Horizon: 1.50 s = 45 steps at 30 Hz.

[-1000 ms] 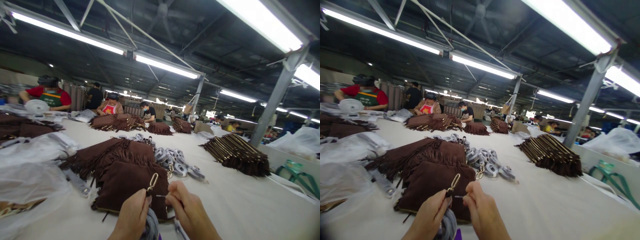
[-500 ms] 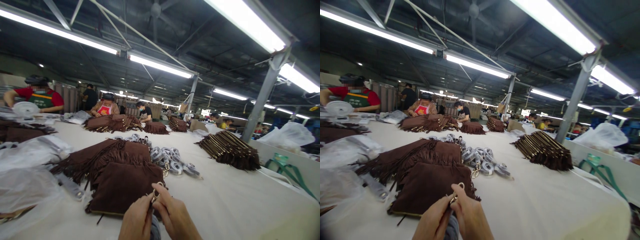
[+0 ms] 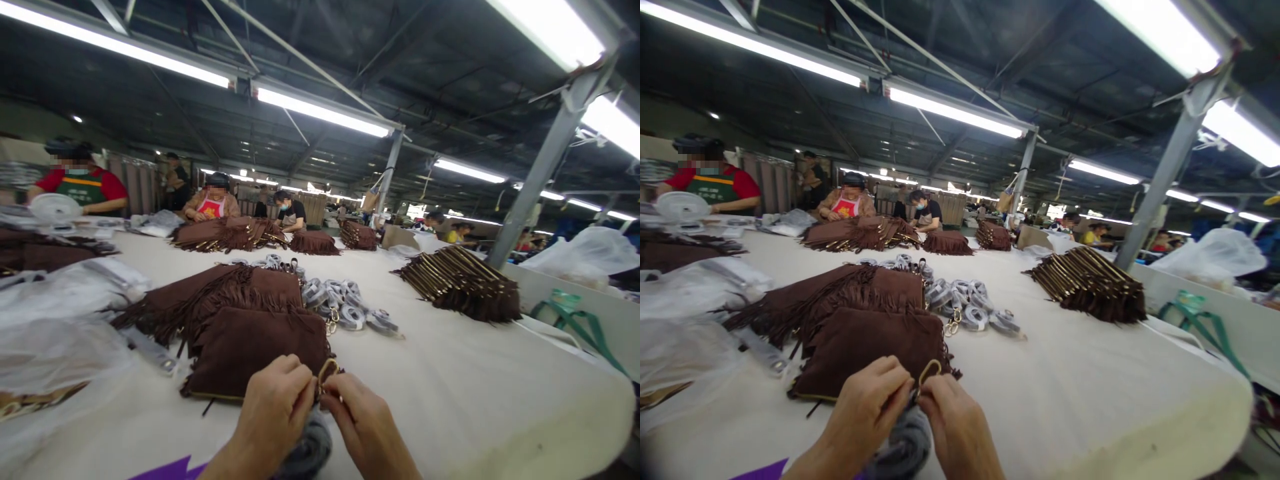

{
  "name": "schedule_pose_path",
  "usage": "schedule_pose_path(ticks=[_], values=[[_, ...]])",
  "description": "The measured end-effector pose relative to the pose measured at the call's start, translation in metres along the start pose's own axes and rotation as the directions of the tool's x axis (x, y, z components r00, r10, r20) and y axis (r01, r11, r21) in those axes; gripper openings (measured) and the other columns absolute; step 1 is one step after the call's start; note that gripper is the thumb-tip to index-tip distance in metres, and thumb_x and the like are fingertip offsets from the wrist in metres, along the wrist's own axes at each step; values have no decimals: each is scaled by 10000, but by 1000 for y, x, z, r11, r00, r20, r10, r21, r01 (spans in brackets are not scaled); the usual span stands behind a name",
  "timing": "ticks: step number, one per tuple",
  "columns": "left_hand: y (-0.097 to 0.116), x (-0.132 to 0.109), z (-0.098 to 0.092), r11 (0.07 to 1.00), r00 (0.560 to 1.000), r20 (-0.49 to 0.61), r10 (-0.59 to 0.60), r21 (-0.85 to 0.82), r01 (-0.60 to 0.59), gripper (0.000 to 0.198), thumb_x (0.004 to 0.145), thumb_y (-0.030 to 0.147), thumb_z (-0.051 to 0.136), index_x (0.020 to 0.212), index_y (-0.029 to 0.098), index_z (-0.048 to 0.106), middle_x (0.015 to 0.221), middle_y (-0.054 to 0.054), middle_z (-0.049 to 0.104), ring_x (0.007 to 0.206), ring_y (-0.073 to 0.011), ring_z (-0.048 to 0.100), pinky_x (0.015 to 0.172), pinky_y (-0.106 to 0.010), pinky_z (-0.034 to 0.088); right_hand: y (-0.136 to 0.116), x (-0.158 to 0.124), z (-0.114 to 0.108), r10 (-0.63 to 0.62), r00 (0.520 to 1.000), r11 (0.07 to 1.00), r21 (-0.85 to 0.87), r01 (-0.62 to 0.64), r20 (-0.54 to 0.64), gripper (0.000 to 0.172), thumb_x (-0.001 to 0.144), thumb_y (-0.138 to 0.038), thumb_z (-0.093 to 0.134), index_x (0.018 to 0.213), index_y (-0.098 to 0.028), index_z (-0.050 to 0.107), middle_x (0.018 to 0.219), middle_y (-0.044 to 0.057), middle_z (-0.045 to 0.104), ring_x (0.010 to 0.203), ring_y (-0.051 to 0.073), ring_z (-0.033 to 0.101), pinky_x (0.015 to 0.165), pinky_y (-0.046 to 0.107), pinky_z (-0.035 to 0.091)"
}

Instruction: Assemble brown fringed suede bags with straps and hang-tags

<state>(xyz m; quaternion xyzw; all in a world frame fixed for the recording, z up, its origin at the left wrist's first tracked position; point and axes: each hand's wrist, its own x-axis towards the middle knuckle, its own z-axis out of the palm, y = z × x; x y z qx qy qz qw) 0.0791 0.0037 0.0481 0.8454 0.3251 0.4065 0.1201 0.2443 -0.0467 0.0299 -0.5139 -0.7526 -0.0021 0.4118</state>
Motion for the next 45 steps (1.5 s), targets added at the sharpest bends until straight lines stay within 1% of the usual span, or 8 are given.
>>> schedule_pose_path(ticks=[10, 12, 17, 22, 25, 31, 39, 45], values=[[37, 44, -72, 967, 943, 228, 243, -136, -216, 257, 926, 171, 490, 672, 174, 534, 686, 33, 525, 628, -96, 484, 574, -208, 349, -34, 26, -18, -105, 973, 964, 218, 150, -204, 165, 931, -154, 520, 836, -202, 647, 898, 49, 640, 831, 146, 625, 748, 196, 497], [14, 36, -83, 970, 910, 336, 242, -111, -217, 92, 918, 234, 548, 871, 174, 599, 836, 2, 618, 769, -127, 563, 690, -221, 429, -28, 27, -21, -91, 987, 930, 342, 132, -135, 151, 920, -174, 556, 814, -211, 657, 846, 32, 665, 810, 150, 639, 741, 198, 507], [-86, -17, -85, 899, 875, 483, 3, 381, -214, 541, 675, 181, 768, 1169, 153, 551, 1378, -187, 511, 1257, -354, 471, 1056, -524, 358, -8, 24, -23, 73, 995, 866, 491, -99, 72, 210, 928, -295, 553, 804, -231, 711, 781, 22, 708, 738, 166, 654, 703, 228, 527], [-151, -46, -71, 826, 884, 466, 36, 484, -289, 328, 821, -24, 437, 1060, 134, 595, 1436, -198, 474, 1320, -281, 458, 1066, -437, 402, -6, 40, -13, 47, 962, 848, 497, -182, 270, 330, 915, -390, 561, 674, -196, 675, 644, 14, 643, 608, 143, 578, 595, 223, 464], [-150, -36, -74, 864, 896, 445, -7, 453, -218, 296, 833, 4, 443, 1053, 150, 576, 1339, -157, 568, 1235, -246, 540, 991, -365, 465, -10, 54, -9, 16, 885, 799, 526, -290, 465, 331, 893, -422, 585, 687, -175, 662, 607, -4, 594, 567, 121, 527, 560, 215, 418], [-130, 7, -93, 912, 934, 330, -137, 410, -12, 154, 914, 143, 397, 909, 193, 542, 867, -51, 657, 802, -214, 641, 725, -306, 476, -26, 68, 21, -17, 554, 709, 401, -580, 832, 216, 815, -319, 618, 687, -149, 651, 538, -47, 494, 477, 83, 403, 451, 189, 292], [-134, 14, -86, 967, 950, 251, -184, 218, 130, 165, 922, 216, 362, 828, 223, 498, 749, -1, 598, 735, -178, 583, 672, -258, 389, -10, 79, 79, 205, 891, 964, 72, -255, 404, 290, 907, -243, 466, 707, -193, 669, 692, 20, 652, 686, 172, 588, 617, 248, 368], [-152, 3, -67, 945, 927, 192, -322, 17, 325, 229, 921, 280, 332, 760, 219, 483, 686, 15, 551, 673, -167, 536, 632, -256, 369, 8, 75, 91, 177, 893, 981, -152, -124, 414, 274, 939, -222, 434, 910, -229, 706, 877, 77, 752, 847, 241, 691, 696, 283, 406]])
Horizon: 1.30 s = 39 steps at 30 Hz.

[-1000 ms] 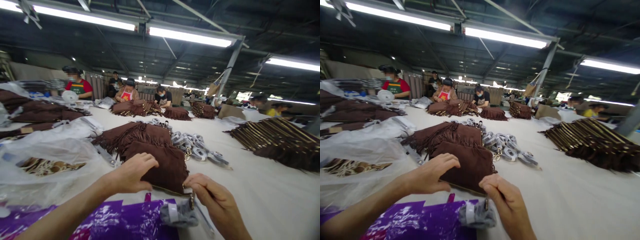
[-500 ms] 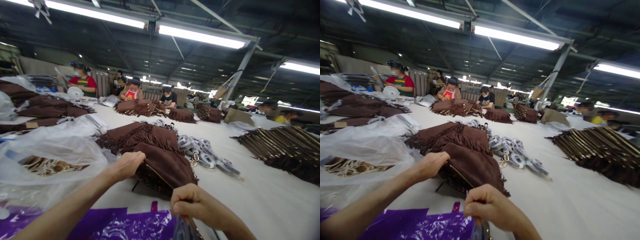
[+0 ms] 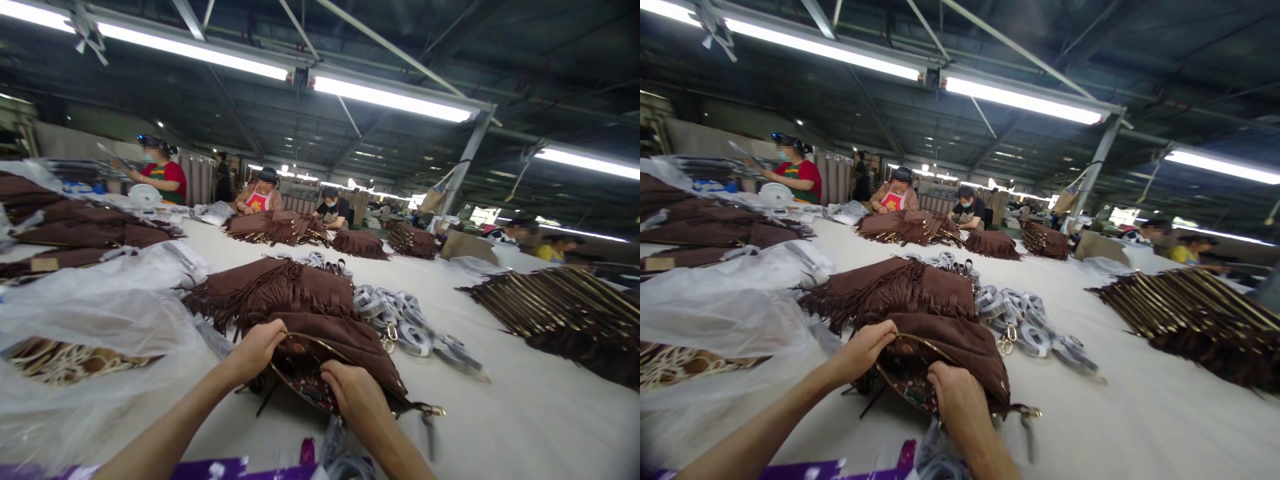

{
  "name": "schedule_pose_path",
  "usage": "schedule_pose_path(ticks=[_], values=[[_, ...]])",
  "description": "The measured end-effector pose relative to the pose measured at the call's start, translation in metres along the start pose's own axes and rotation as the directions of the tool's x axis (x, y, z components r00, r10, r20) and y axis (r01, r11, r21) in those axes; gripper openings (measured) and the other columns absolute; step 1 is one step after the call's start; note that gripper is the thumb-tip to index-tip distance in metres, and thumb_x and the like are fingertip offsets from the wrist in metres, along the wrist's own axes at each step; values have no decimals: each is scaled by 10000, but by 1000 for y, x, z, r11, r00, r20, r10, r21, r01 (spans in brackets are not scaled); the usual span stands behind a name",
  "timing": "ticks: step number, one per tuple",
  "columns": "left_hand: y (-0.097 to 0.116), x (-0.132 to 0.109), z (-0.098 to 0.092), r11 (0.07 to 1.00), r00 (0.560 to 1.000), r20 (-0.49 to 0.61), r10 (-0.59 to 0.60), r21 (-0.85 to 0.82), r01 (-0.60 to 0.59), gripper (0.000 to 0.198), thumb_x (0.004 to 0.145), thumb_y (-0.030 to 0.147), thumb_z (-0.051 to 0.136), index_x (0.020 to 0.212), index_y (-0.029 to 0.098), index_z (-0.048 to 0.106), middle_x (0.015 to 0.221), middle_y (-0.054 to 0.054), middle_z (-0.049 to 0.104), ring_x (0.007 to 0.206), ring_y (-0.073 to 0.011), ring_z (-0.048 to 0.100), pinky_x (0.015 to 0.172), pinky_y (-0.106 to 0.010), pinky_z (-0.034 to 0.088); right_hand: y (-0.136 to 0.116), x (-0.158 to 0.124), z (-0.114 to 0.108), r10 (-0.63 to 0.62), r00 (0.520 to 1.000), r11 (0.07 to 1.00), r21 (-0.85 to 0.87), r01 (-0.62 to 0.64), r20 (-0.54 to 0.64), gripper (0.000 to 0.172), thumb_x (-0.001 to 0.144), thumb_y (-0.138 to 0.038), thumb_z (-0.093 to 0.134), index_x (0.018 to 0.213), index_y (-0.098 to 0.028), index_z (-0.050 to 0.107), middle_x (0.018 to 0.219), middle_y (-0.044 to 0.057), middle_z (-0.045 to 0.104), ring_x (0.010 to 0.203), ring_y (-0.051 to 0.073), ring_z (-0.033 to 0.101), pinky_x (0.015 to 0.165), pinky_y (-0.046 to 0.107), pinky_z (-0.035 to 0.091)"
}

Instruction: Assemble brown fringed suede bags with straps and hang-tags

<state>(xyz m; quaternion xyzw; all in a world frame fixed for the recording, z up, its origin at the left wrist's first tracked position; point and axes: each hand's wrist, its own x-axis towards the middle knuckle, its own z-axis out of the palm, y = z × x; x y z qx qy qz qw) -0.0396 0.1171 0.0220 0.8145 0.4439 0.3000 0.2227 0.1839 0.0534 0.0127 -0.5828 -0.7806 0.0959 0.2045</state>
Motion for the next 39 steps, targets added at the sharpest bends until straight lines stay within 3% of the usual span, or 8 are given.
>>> schedule_pose_path(ticks=[5, 11, 16, 23, 28, 32, 35, 39], values=[[-12, 7, 10, 978, 997, 2, -79, -192, 78, 253, 893, 343, 366, 742, 206, 515, 733, 10, 573, 743, -175, 525, 691, -271, 393, 18, -8, -3, 21, 999, 999, 46, -20, -36, 283, 908, -200, 450, 1085, -196, 671, 937, 107, 749, 903, 262, 682, 726, 302, 415], [-18, 6, 20, 896, 983, 31, -179, -408, 176, 280, 832, 449, 436, 707, 205, 490, 667, 42, 481, 667, -155, 451, 626, -259, 372, -2, -7, -14, -67, 996, 953, 298, 47, 57, 216, 898, -231, 448, 733, -205, 585, 623, -17, 598, 599, 153, 554, 586, 247, 353], [-20, 0, 26, 791, 965, 61, -254, -560, 244, 350, 788, 547, 468, 737, 201, 481, 652, 54, 452, 630, -142, 428, 579, -249, 370, -24, 5, 10, -66, 998, 890, 453, 47, 25, 195, 862, -202, 467, 674, -200, 519, 649, -31, 538, 652, 138, 508, 627, 245, 336], [-17, 2, 31, 697, 952, 85, -295, -662, 275, 421, 739, 620, 524, 724, 202, 480, 655, 53, 462, 623, -136, 437, 582, -247, 386, -27, 10, 36, -40, 998, 715, 697, 57, -40, 217, 847, -325, 515, 666, -205, 510, 724, -20, 483, 723, 157, 458, 679, 258, 357], [-19, 2, 33, 722, 956, 55, -288, -644, 255, 372, 755, 575, 497, 713, 206, 470, 657, 47, 465, 630, -147, 446, 597, -262, 401, -26, 10, 31, -84, 993, 635, 772, -12, 84, 257, 839, -391, 539, 676, -201, 483, 682, -36, 415, 686, 147, 391, 655, 263, 318], [-16, -3, 31, 801, 966, -60, -250, -574, 172, 217, 803, 418, 467, 750, 208, 488, 713, 23, 499, 706, -174, 480, 696, -296, 419, -24, 11, 31, -51, 990, 596, 799, -75, 131, 305, 831, -448, 556, 671, -200, 478, 643, -52, 379, 638, 132, 353, 615, 257, 290], [-14, -7, 31, 853, 970, -162, -184, -516, 76, 91, 795, 304, 469, 822, 223, 501, 822, -1, 544, 822, -192, 504, 821, -316, 415, -24, 12, 34, -19, 986, 554, 823, -126, 163, 337, 800, -493, 597, 665, -196, 514, 620, -53, 404, 617, 129, 366, 600, 251, 296], [-15, -8, 30, 908, 989, -149, -15, -416, -49, 122, 732, 199, 415, 613, 215, 436, 930, -45, 565, 889, -198, 524, 857, -326, 430, -26, 14, 42, -11, 976, 482, 857, -184, 216, 410, 740, -584, 648, 667, -191, 556, 612, -43, 461, 598, 127, 389, 573, 244, 302]])
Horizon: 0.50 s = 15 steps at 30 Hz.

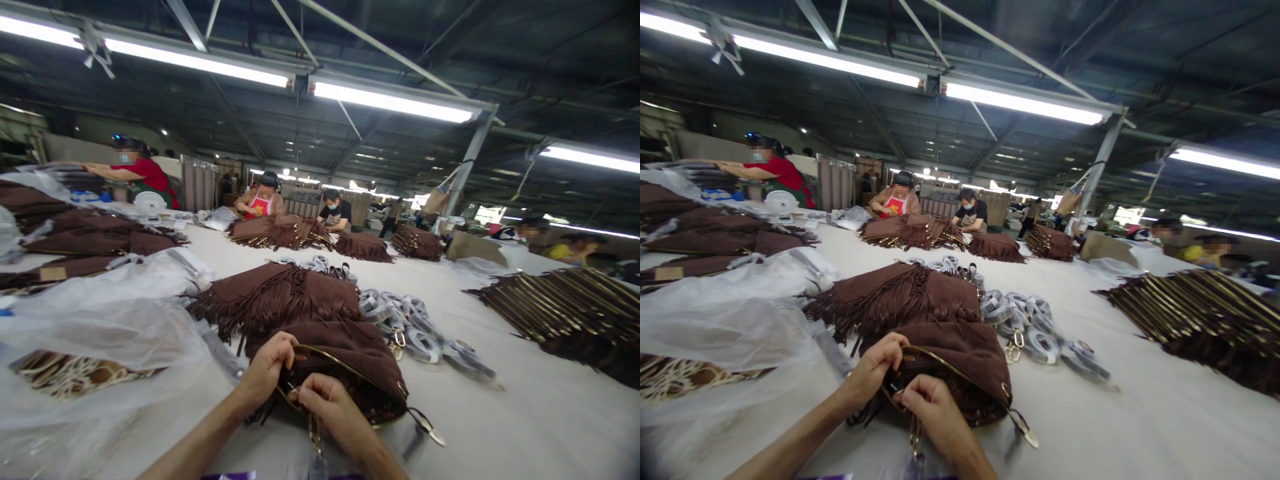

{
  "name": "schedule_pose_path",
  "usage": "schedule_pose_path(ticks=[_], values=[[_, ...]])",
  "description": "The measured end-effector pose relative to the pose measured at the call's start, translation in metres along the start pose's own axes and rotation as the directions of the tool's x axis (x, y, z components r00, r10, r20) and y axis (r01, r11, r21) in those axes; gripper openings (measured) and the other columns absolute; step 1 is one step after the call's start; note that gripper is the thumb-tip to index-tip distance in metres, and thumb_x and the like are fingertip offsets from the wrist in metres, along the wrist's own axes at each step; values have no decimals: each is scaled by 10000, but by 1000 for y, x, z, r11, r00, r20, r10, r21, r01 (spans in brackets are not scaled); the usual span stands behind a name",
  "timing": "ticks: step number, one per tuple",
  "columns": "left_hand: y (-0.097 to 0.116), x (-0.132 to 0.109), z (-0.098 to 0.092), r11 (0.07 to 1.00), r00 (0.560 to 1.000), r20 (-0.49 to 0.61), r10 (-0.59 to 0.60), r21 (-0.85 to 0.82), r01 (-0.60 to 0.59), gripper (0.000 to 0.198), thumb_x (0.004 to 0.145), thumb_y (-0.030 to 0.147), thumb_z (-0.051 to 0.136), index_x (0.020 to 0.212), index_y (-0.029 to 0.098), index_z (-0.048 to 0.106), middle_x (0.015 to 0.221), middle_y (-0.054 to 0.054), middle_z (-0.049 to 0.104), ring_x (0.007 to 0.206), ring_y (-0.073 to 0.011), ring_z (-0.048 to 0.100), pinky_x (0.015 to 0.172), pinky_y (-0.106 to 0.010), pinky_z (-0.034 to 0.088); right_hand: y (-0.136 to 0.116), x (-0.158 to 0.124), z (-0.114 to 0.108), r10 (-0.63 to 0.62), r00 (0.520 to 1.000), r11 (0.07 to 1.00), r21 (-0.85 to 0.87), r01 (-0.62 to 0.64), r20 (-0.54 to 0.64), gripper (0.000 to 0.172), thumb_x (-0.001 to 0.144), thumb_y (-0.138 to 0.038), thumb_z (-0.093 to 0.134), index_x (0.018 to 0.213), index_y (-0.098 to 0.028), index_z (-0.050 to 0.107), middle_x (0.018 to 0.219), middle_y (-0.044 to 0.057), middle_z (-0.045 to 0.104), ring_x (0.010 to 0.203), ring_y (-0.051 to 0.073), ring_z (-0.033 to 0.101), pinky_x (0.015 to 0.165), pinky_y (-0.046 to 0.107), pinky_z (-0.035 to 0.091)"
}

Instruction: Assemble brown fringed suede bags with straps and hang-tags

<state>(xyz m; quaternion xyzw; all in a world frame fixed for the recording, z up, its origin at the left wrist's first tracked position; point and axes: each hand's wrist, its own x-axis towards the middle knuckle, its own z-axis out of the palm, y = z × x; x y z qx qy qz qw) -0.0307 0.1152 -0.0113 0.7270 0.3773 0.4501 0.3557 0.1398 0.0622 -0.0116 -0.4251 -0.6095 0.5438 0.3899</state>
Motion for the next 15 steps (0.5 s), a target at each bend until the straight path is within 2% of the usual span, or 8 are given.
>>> schedule_pose_path(ticks=[3, 5, 7, 8, 10, 12, 15], values=[[4, -1, -10, 1000, 993, 122, 8, 28, -11, 175, 701, 152, 411, 581, 191, 533, 1008, -60, 587, 968, -210, 563, 935, -353, 424, 5, 2, 2, 7, 1000, 999, 51, -6, -9, 476, 687, -646, 670, 643, -193, 531, 640, -28, 509, 615, 130, 419, 585, 243, 316], [11, -5, -19, 997, 971, 239, 16, 64, -33, 229, 699, 132, 440, 771, 190, 649, 1131, -59, 575, 1092, -226, 545, 1015, -369, 386, 7, 2, 2, 5, 1000, 996, 85, -5, 0, 489, 682, -661, 673, 663, -189, 547, 716, -3, 579, 661, 143, 467, 617, 248, 342], [17, -12, -26, 986, 936, 348, 48, 133, -100, 392, 659, 103, 489, 1005, 209, 638, 1268, -59, 511, 1205, -238, 478, 1065, -366, 348, 9, 2, 1, 1, 1000, 994, 113, -2, 14, 487, 686, -659, 680, 682, -188, 554, 767, 8, 612, 698, 153, 498, 652, 257, 363], [19, -15, -27, 976, 927, 369, 62, 172, -133, 451, 644, 92, 508, 1066, 217, 604, 1300, -61, 481, 1223, -237, 455, 1067, -360, 348, 10, 2, 1, -4, 1000, 993, 119, 2, 17, 483, 690, -654, 684, 682, -190, 550, 767, 6, 615, 705, 155, 504, 668, 261, 370], [19, -21, -25, 959, 937, 340, 75, 234, -161, 450, 642, 81, 519, 1068, 219, 556, 1260, -65, 478, 1171, -223, 467, 1026, -343, 383, 12, 1, 0, -12, 1000, 993, 119, 10, 16, 476, 699, -644, 686, 674, -193, 537, 744, -1, 612, 707, 157, 511, 694, 271, 377], [15, -21, -19, 955, 961, 269, 69, 259, -142, 382, 644, 58, 471, 989, 210, 530, 1106, -53, 520, 1043, -196, 506, 940, -319, 425, 13, 1, 0, -23, 1000, 994, 105, 22, 11, 466, 712, -634, 679, 671, -194, 532, 751, 5, 629, 735, 170, 537, 731, 286, 388], [5, -16, -13, 967, 977, 209, 41, 237, -91, 357, 611, 34, 405, 910, 203, 504, 946, -30, 530, 931, -183, 516, 859, -306, 436, 14, -2, -2, -61, 998, 997, 40, 61, -20, 424, 752, -593, 649, 670, -191, 542, 877, 51, 690, 853, 219, 592, 809, 325, 406]])
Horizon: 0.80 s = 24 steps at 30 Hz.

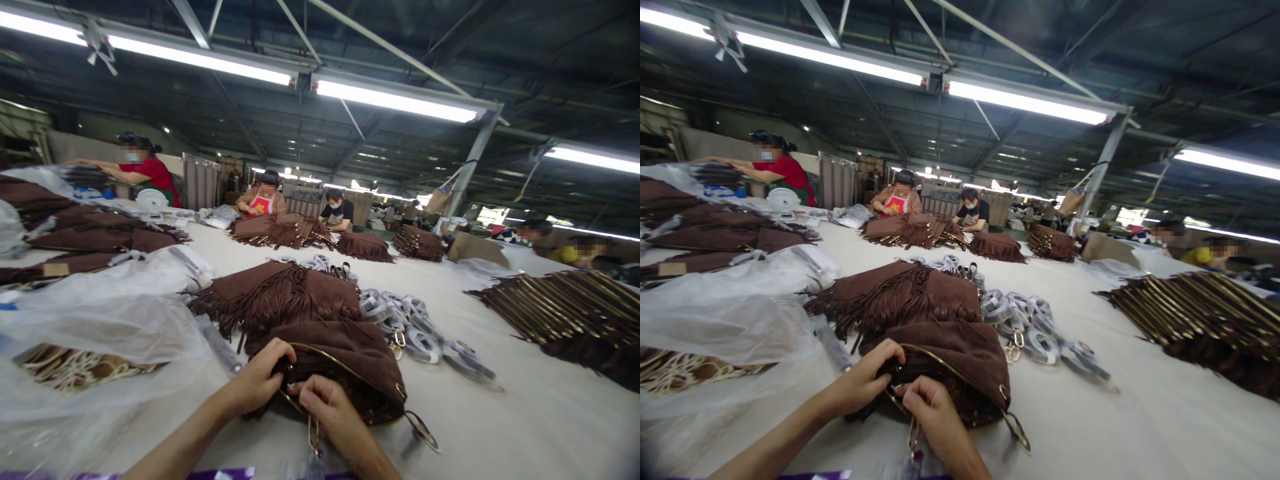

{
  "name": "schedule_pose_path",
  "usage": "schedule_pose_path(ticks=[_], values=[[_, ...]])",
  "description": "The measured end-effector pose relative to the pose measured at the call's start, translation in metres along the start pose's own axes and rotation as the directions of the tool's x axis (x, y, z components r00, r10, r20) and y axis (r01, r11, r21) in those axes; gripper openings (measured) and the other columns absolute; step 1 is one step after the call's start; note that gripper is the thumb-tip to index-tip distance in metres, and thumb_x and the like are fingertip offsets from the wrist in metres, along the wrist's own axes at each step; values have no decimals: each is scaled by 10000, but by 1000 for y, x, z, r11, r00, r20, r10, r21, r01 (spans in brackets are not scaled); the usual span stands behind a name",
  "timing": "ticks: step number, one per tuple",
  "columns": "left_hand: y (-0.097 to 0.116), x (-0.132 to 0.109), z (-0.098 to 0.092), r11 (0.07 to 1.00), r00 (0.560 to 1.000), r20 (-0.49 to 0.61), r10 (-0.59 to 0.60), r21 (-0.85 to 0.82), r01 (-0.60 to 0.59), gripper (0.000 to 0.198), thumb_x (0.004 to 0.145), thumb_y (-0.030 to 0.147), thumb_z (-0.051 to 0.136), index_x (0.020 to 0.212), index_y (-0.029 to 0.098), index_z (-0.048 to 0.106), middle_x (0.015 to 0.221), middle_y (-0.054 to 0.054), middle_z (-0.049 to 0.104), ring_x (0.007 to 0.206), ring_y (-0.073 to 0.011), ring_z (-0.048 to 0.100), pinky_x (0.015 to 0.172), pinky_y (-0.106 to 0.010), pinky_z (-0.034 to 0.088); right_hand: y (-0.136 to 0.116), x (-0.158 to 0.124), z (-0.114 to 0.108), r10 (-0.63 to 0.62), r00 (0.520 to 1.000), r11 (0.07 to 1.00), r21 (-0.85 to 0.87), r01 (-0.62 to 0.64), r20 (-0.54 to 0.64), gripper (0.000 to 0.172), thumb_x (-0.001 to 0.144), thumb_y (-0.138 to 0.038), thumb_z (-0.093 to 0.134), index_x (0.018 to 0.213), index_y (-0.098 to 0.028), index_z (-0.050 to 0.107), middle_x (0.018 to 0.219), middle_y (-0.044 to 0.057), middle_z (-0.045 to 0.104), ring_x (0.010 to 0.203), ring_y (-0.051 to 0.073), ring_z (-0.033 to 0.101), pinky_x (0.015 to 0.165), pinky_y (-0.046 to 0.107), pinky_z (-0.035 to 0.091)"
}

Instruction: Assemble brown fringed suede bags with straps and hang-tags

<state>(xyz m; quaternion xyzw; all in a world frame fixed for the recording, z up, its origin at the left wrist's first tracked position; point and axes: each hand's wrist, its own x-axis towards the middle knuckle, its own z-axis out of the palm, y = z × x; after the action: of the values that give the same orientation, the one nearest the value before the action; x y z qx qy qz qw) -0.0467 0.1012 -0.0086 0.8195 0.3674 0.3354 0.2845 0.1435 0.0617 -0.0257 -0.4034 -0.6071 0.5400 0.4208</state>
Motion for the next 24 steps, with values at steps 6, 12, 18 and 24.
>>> schedule_pose_path(ticks=[6, 12, 18, 24], values=[[-10, 9, -3, 988, 993, 17, -115, -102, 116, 274, 643, 80, 415, 868, 206, 507, 940, -14, 555, 949, -192, 515, 897, -324, 414, -1, -11, -5, -118, 986, 935, -347, 70, -119, 234, 853, -364, 530, 698, -194, 567, 962, 107, 711, 892, 249, 621, 803, 340, 438], [-7, 10, -3, 973, 985, 16, -171, -155, 171, 259, 612, 111, 419, 838, 215, 491, 869, 10, 542, 905, -184, 497, 855, -287, 421, 5, -7, 6, -263, 941, 856, -501, 126, -212, 219, 853, -301, 472, 683, -198, 564, 760, 50, 647, 739, 197, 588, 678, 276, 411], [-10, 10, 1, 966, 988, -13, -156, -212, 150, 236, 559, 90, 410, 757, 217, 418, 826, 17, 468, 867, -173, 464, 818, -272, 401, 7, 4, 20, -264, 939, 837, -536, 111, -218, 264, 874, -338, 442, 666, -197, 521, 651, -1, 550, 627, 156, 511, 594, 240, 347], [-19, 10, -1, 961, 994, 12, -109, -256, 109, 174, 528, 49, 420, 610, 182, 497, 961, -25, 493, 973, -183, 498, 930, -311, 386, 3, 9, 23, -207, 958, 853, -516, 78, -198, 268, 875, -358, 438, 687, -195, 537, 593, -19, 533, 574, 147, 513, 553, 230, 328]])
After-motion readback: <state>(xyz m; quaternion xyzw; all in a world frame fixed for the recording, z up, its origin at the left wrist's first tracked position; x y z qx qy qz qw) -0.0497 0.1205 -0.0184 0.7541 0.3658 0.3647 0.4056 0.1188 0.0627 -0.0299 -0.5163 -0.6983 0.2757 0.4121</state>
